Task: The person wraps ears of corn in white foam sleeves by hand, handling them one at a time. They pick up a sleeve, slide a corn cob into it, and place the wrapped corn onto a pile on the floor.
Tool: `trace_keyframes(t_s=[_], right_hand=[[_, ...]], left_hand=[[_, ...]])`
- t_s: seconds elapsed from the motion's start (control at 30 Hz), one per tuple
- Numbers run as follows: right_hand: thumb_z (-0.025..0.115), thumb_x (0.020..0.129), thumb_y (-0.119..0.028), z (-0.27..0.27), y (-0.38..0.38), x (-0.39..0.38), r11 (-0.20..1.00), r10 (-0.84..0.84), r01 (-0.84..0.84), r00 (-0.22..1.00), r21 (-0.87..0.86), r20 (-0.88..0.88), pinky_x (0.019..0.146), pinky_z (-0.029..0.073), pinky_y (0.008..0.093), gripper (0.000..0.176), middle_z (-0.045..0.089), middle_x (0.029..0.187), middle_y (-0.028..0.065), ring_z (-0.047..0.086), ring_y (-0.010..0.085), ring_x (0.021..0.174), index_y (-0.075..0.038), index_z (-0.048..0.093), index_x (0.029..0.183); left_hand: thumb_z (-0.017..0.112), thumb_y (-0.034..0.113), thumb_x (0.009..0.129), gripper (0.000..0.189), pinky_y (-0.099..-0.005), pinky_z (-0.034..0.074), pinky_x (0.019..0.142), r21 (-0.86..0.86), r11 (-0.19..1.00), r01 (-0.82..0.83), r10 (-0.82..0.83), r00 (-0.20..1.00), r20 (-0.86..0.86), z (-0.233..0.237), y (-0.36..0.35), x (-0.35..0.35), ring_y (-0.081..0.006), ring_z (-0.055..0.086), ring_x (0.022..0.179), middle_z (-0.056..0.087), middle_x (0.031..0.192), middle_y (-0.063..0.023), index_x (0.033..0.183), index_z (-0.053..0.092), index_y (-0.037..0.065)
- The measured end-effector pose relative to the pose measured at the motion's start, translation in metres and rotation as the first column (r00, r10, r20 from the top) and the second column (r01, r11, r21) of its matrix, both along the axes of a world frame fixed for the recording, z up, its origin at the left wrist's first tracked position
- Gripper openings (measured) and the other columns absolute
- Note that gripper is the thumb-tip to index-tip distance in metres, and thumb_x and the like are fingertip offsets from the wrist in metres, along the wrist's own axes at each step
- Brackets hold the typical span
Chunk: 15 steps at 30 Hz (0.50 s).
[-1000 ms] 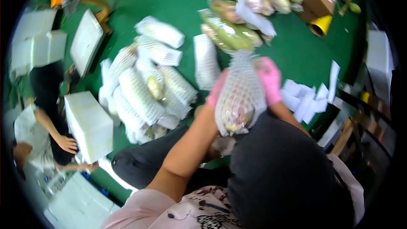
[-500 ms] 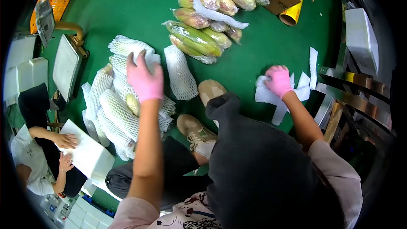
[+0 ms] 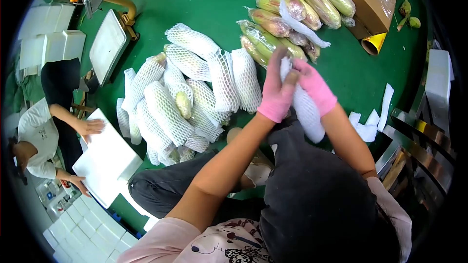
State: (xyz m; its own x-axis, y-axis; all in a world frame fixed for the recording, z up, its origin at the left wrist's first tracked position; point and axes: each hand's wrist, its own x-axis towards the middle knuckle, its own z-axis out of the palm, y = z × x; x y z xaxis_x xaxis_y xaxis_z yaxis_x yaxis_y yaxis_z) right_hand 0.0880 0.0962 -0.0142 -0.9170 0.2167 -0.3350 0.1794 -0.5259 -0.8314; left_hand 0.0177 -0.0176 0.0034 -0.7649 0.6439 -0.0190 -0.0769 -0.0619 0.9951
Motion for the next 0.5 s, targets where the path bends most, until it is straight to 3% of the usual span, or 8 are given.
trace_keyframes(t_s=[0.03, 0.07, 0.13, 0.23, 0.33, 0.37, 0.43, 0.5], right_hand=[[0.062, 0.086, -0.008, -0.002, -0.016, -0.006, 0.973, -0.179, 0.165, 0.981, 0.163, 0.08, 0.075, 0.046, 0.0249, 0.019, 0.06, 0.09, 0.003, 0.054, 0.0089, 0.082, -0.001, 0.059, 0.104], [0.065, 0.083, -0.003, -0.033, -0.018, 0.001, 0.936, -0.195, 0.143, 0.971, 0.321, 0.137, 0.067, 0.044, 0.0245, 0.014, 0.055, 0.082, 0.0006, 0.049, 0.0073, 0.075, -0.001, 0.059, 0.095], [0.067, 0.082, -0.002, -0.02, -0.025, -0.001, 0.585, -0.281, 0.169, 0.96, 0.794, 0.003, 0.061, 0.041, 0.0248, 0.011, 0.051, 0.075, -0.0007, 0.046, 0.0067, 0.07, -0.002, 0.058, 0.088], [0.065, 0.086, -0.009, -0.025, -0.043, -0.001, 0.856, -0.344, 0.312, 0.939, 0.413, 0.003, 0.058, 0.041, 0.0253, 0.01, 0.051, 0.074, 0.0001, 0.045, 0.0076, 0.068, -0.003, 0.057, 0.084], [0.061, 0.092, -0.018, -0.014, -0.031, 0.002, 0.814, -0.526, 0.443, 0.836, 0.374, 0.155, 0.063, 0.044, 0.0239, 0.014, 0.057, 0.078, 0.0014, 0.051, 0.0083, 0.071, -0.005, 0.058, 0.089], [0.057, 0.096, -0.025, 0.001, -0.03, 0.009, 0.848, -0.513, 0.524, 0.849, -0.08, 0.125, 0.077, 0.049, 0.0261, 0.022, 0.064, 0.096, 0.0058, 0.06, 0.0133, 0.087, -0.005, 0.059, 0.106], [0.056, 0.096, -0.026, 0.013, -0.036, 0.014, 0.79, -0.47, 0.462, 0.878, -0.403, 0.088, 0.086, 0.049, 0.0299, 0.03, 0.064, 0.108, 0.0066, 0.06, 0.0165, 0.099, -0.005, 0.056, 0.117], [0.058, 0.095, -0.026, 0.02, -0.035, 0.014, 0.845, -0.337, 0.352, 0.935, -0.403, 0.109, 0.09, 0.048, 0.0309, 0.032, 0.064, 0.112, 0.0048, 0.059, 0.0168, 0.103, -0.005, 0.057, 0.119]], left_hand=[[0.055, 0.027, 0.093, 0.054, -0.0329, 0.037, 0.102, -0.044, 0.998, -0.047, 0.055, 0.979, 0.195, -0.007, -0.005, 0.003, -0.0237, 0.048, 0.119, 0.049, 0.131, -0.0168, 0.135, 0.04, -0.004], [0.059, 0.024, 0.092, 0.049, -0.0308, 0.042, 0.097, -0.098, 0.992, -0.082, 0.114, 0.916, 0.385, -0.014, -0.009, 0.006, -0.0192, 0.052, 0.111, 0.053, 0.123, -0.0142, 0.129, 0.044, -0.005], [0.064, 0.037, 0.091, 0.057, -0.0294, 0.045, 0.092, -0.125, 0.991, -0.056, 0.111, 0.864, 0.491, -0.024, -0.021, 0.006, -0.0158, 0.055, 0.1, 0.058, 0.113, -0.0099, 0.125, 0.046, -0.006], [0.068, 0.05, 0.085, 0.072, -0.0289, 0.045, 0.09, 0.067, 0.998, 0.016, -0.052, 0.81, 0.585, -0.042, -0.032, 0.008, -0.015, 0.056, 0.101, 0.06, 0.109, -0.0084, 0.125, 0.048, -0.007], [0.068, 0.048, 0.086, 0.068, -0.0301, 0.046, 0.089, 0.193, 0.98, 0.053, -0.169, 0.738, 0.654, -0.033, -0.037, -0.002, -0.0165, 0.057, 0.102, 0.061, 0.11, -0.0091, 0.124, 0.05, -0.005], [0.068, 0.046, 0.086, 0.065, -0.0305, 0.046, 0.089, 0.186, 0.98, 0.067, -0.177, 0.719, 0.672, -0.029, -0.04, -0.006, -0.017, 0.057, 0.102, 0.061, 0.111, -0.0093, 0.124, 0.05, -0.005], [0.067, 0.039, 0.089, 0.056, -0.0317, 0.047, 0.09, 0.213, 0.977, 0.026, -0.178, 0.654, 0.735, -0.028, -0.038, -0.012, -0.0184, 0.059, 0.101, 0.061, 0.111, -0.0096, 0.121, 0.051, -0.003], [0.064, 0.037, 0.091, 0.048, -0.0336, 0.052, 0.084, 0.072, 0.997, -0.042, -0.028, 0.639, 0.769, -0.018, -0.037, -0.024, -0.02, 0.062, 0.094, 0.064, 0.103, -0.0097, 0.118, 0.053, -0.002]])
